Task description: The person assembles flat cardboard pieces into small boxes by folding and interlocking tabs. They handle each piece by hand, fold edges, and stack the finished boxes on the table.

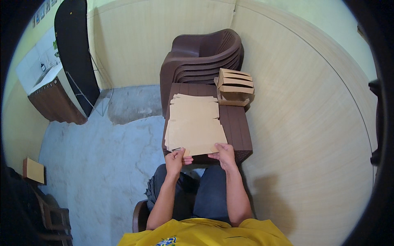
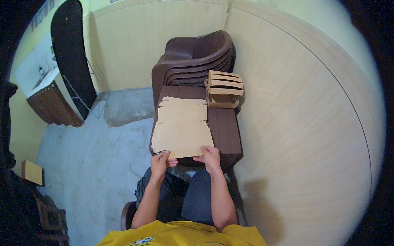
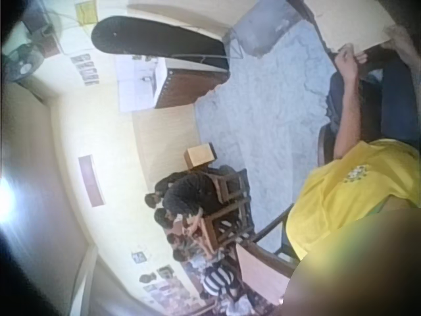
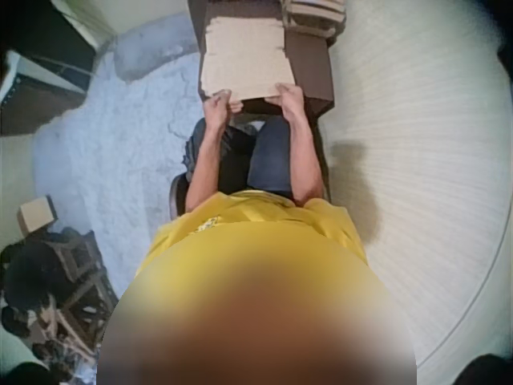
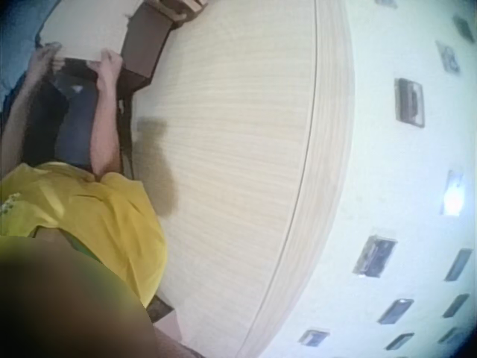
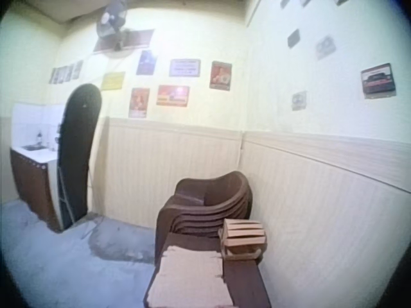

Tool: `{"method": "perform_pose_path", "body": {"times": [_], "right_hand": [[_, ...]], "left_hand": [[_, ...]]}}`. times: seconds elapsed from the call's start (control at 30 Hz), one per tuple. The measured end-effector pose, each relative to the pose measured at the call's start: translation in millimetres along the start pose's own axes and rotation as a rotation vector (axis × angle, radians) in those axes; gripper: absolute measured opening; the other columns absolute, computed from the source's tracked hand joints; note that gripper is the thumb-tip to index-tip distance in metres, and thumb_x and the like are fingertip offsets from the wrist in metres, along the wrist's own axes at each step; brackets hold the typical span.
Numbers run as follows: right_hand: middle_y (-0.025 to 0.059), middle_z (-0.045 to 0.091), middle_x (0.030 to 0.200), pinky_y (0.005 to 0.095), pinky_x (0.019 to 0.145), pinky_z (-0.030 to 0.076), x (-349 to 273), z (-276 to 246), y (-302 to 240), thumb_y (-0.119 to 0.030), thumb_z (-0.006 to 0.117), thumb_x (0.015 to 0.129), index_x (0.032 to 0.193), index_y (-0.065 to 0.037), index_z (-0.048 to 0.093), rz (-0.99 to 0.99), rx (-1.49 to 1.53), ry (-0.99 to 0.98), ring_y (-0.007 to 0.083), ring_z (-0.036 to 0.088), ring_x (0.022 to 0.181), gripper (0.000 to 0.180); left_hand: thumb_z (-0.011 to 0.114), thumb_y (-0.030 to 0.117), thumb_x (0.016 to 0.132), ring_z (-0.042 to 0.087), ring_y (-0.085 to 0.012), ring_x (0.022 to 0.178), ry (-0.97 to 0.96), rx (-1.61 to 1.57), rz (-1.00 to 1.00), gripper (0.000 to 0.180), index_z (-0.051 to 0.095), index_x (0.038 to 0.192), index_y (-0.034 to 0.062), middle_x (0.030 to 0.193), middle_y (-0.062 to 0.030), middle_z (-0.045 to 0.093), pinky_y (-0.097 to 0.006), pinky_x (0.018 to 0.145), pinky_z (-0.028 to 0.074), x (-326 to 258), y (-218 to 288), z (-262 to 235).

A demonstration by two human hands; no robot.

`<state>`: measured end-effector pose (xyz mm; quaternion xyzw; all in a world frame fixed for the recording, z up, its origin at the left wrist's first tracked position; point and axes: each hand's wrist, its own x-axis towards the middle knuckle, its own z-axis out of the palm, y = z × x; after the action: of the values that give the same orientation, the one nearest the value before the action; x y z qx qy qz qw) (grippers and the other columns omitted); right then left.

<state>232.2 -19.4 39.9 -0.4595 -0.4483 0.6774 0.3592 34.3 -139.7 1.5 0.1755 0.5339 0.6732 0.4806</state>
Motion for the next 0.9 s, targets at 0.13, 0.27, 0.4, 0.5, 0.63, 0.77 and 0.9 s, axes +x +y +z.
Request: {"method": "perform_pose_path", "body": {"times": [0.13, 0.27, 0.4, 0.5, 0.63, 0.77, 0.9], "right_hand": [[0.0190, 0.079, 0.096, 0.0374, 0.065, 0.064, 4.8, -5.9, -13.0, -0.023, 0.072, 0.104, 0.105, 0.010, 0.073, -0.080, -0.358, 0.303, 0.0253, 0.078, 0.066, 0.033], [0.0181, 0.081, 0.095, 0.0404, 0.074, 0.061, 12.3, -8.2, -13.1, -0.026, 0.087, 0.089, 0.101, 0.003, 0.077, -0.320, -0.738, 0.500, 0.0280, 0.080, 0.080, 0.033], [0.0164, 0.081, 0.091, 0.0388, 0.077, 0.062, 18.7, -9.2, -3.0, -0.022, 0.094, 0.081, 0.104, 0.003, 0.079, -0.484, -0.950, 0.475, 0.0266, 0.079, 0.086, 0.037], [0.0156, 0.080, 0.091, 0.0385, 0.076, 0.062, 25.9, -11.4, 1.8, -0.019, 0.096, 0.078, 0.106, 0.003, 0.079, -0.392, -0.856, 0.461, 0.0246, 0.078, 0.081, 0.040], [0.0155, 0.079, 0.090, 0.0398, 0.079, 0.061, 28.7, -17.5, -2.4, -0.015, 0.094, 0.079, 0.106, 0.002, 0.080, -0.354, -0.765, 0.426, 0.0262, 0.077, 0.084, 0.035], [0.0118, 0.079, 0.089, 0.0350, 0.076, 0.062, 27.7, -12.6, -8.2, -0.008, 0.088, 0.084, 0.108, 0.002, 0.079, -0.416, -0.810, 0.430, 0.0197, 0.076, 0.081, 0.027], [0.0120, 0.079, 0.098, 0.0335, 0.078, 0.062, 31.7, -2.3, -4.8, -0.005, 0.083, 0.088, 0.111, 0.003, 0.076, -0.493, -0.631, 0.358, 0.0189, 0.076, 0.088, 0.025]], "left_hand": [[0.062, 0.033, 0.112, 0.080, -0.0288, 0.074, 0.049, 0.059, 0.032, 0.046, 0.072, 0.104, -0.0108, 0.086, -0.0226, 0.077, -0.037, 0.067, 0.067, -1.1, 9.5, -7.4], [0.057, 0.051, 0.111, 0.078, -0.0286, 0.069, 0.160, 0.719, 0.012, 0.064, 0.078, 0.091, -0.0061, 0.076, -0.0170, 0.078, -0.042, 0.068, 0.063, -11.6, 43.6, -25.5], [0.055, 0.058, 0.107, 0.075, -0.0351, 0.067, 0.395, 1.054, 0.237, 0.065, 0.080, 0.085, 0.0023, 0.070, -0.0136, 0.075, -0.049, 0.067, 0.057, -22.4, 72.5, -15.3], [0.064, 0.045, 0.105, 0.073, -0.0389, 0.068, 0.266, 1.002, 0.463, 0.048, 0.078, 0.090, 0.0007, 0.073, -0.0150, 0.075, -0.049, 0.069, 0.058, -7.8, 86.1, 3.8], [0.075, 0.022, 0.099, 0.076, -0.0333, 0.087, -0.131, 0.791, 0.721, 0.022, 0.076, 0.104, 0.0010, 0.098, -0.0161, 0.079, -0.044, 0.085, 0.060, 45.6, 90.5, 36.6], [0.079, 0.015, 0.091, 0.068, -0.0351, 0.119, -0.460, 1.097, 0.881, 0.028, 0.076, 0.117, 0.0055, 0.126, -0.0151, 0.073, -0.046, 0.105, 0.054, 86.6, 74.9, 60.8], [0.082, 0.017, 0.087, 0.065, -0.0347, 0.122, -0.495, 1.205, 0.871, 0.033, 0.076, 0.118, 0.0095, 0.127, -0.0105, 0.072, -0.047, 0.105, 0.053, 94.2, 49.0, 69.6]]}}
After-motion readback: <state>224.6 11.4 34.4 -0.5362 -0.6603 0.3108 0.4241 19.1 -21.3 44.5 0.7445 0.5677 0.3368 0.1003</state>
